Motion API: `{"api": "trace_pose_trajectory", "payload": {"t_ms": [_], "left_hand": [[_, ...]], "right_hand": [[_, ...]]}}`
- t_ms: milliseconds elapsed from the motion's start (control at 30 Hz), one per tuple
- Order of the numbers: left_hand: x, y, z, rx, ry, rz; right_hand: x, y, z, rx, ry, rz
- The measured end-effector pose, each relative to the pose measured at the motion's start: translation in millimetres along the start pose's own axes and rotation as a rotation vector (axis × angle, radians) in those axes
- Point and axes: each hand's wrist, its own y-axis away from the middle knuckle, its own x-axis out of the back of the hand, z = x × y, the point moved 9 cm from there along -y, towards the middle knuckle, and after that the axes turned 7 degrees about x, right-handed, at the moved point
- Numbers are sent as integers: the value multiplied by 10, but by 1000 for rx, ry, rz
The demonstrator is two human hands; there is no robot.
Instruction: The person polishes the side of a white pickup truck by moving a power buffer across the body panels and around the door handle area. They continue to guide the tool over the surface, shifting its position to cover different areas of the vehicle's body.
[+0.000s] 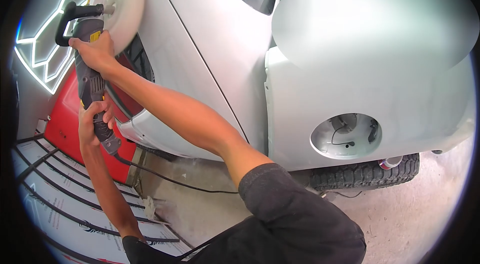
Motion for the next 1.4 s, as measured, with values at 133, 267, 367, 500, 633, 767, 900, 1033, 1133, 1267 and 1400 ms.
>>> {"api": "trace_pose_trajectory", "payload": {"t_ms": [133, 267, 367, 500, 633, 767, 900, 1033, 1133, 1267, 1400], "left_hand": [[60, -9, -72, 1, -23, -13], [11, 19, -60, -4, -36, -111], [9, -16, -66, -7, -23, -111], [46, -119, -106, -4, 11, -74], [33, -44, -100, -5, -14, -128], [35, 25, -79, -4, -69, -130], [95, -83, -112, 4, -53, -105], [154, -132, -185, 10, 7, -100], [134, -33, -224, 5, -29, -146], [127, 57, -211, 22, -75, -151], [159, -72, -189, 25, -46, -117]], "right_hand": [[31, 71, -34, 59, 41, 22], [77, 195, -135, 156, 35, 55], [83, 153, -142, 201, 19, 50], [79, 5, 18, 118, 112, 55], [94, 160, -71, 191, 82, 82], [129, 262, -177, 340, 54, 110], [93, 127, -85, 207, 57, 65], [102, 85, 33, 161, 156, 84], [115, 227, 15, 188, 140, 92], [155, 455, -135, 248, 23, 118], [124, 254, -119, 267, 23, 72]]}}
